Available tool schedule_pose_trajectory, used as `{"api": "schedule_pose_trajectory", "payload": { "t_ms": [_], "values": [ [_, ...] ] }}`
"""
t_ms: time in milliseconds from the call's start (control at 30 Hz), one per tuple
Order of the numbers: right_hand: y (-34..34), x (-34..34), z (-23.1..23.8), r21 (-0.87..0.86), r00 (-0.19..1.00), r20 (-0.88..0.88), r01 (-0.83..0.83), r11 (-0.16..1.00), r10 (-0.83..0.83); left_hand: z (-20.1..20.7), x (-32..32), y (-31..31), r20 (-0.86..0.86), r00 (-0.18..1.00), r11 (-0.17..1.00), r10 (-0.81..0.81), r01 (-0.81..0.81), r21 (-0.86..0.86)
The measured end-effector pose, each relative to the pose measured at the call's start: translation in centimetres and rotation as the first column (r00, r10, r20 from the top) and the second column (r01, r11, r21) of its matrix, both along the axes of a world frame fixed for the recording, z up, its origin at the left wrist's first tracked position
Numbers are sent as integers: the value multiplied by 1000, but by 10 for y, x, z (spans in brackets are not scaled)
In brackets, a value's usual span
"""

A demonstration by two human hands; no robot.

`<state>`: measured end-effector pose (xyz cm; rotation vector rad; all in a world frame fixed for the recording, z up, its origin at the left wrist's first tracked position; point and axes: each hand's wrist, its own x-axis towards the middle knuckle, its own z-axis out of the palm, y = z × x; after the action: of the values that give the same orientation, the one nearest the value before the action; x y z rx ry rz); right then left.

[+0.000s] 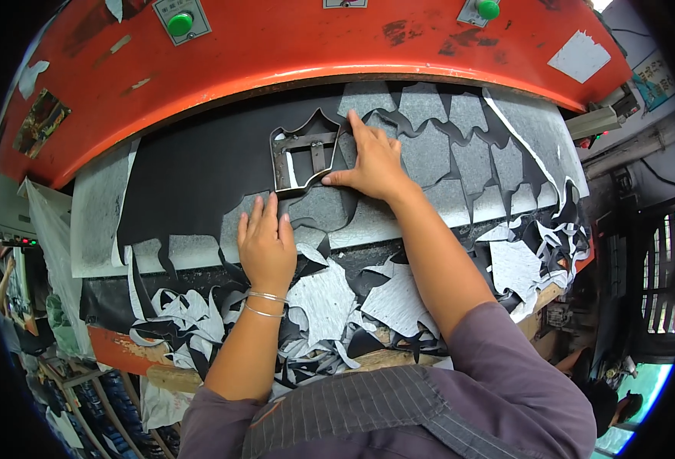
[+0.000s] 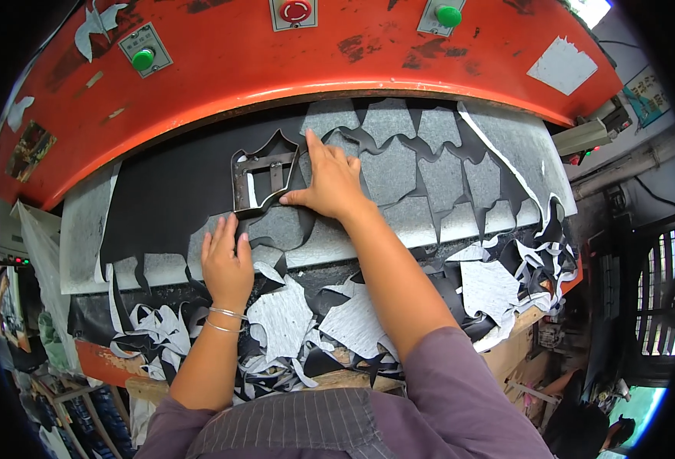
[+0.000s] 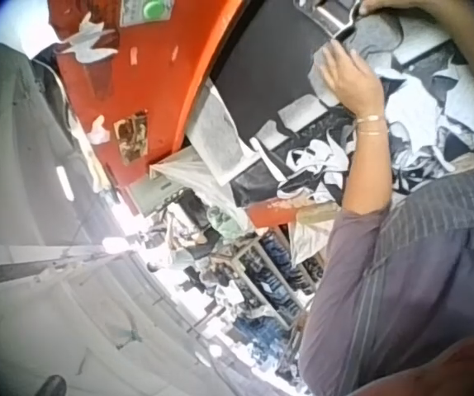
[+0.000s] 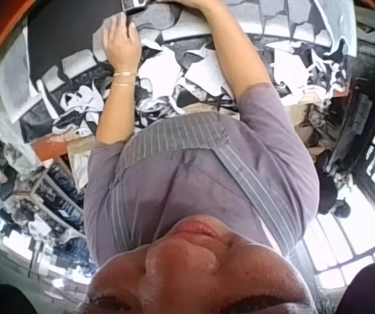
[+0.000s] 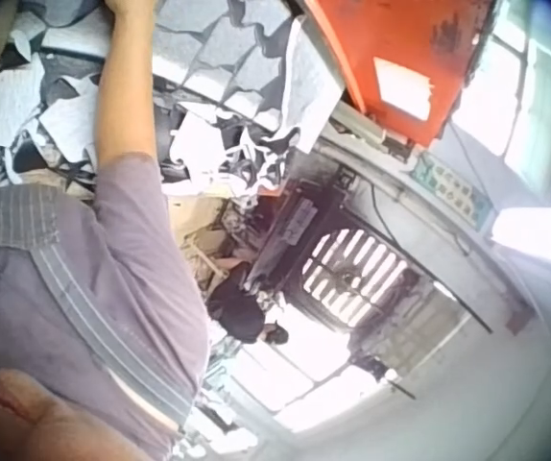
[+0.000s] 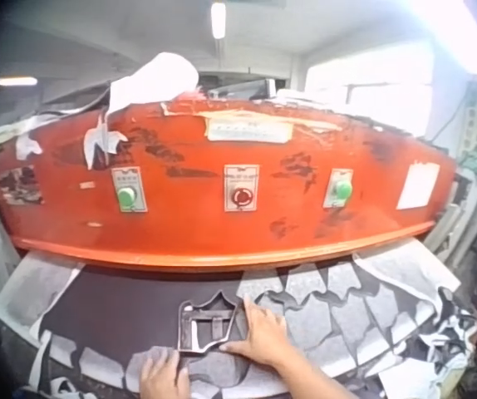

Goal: Using a manual die cutting machine to cut leather/synthetic material components for shoe manufacturing.

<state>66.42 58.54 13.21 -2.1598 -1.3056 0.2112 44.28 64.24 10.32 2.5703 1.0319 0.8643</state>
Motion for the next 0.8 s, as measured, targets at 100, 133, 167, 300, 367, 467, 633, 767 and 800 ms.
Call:
{"api": "schedule_pose_trajectory", "payload": {
  "t_ms": [100,133,167,300,367,467,633,767,800],
  "values": [
    [3,-1,14,-105,1000,6,18,994,-17,5,3,-4,-25,1000,1000,3,-4,-20],
    [3,-2,16,-145,1000,18,14,989,-11,4,1,-5,-26,1000,1000,0,-1,-18],
    [2,-3,13,-144,1000,18,16,989,-14,3,-1,-5,-48,999,999,0,-2,-34],
    [-3,-9,3,-99,999,15,43,994,-42,5,0,-6,-85,996,999,6,-10,-45],
    [-5,-11,-3,-30,996,74,51,998,-49,3,2,-8,-79,997,999,11,-15,-44],
    [-5,-20,0,-10,995,93,44,999,-43,1,1,-8,-59,998,999,31,-33,-42],
    [-6,-21,2,5,995,101,25,1000,-25,-3,2,-8,-15,999,999,41,-41,-16],
    [-5,-24,3,45,993,115,3,999,-8,-5,1,-7,-3,999,999,50,-50,6],
    [-5,-23,3,43,993,117,-2,999,-3,-6,1,-7,4,999,999,54,-54,3]
  ]
}}
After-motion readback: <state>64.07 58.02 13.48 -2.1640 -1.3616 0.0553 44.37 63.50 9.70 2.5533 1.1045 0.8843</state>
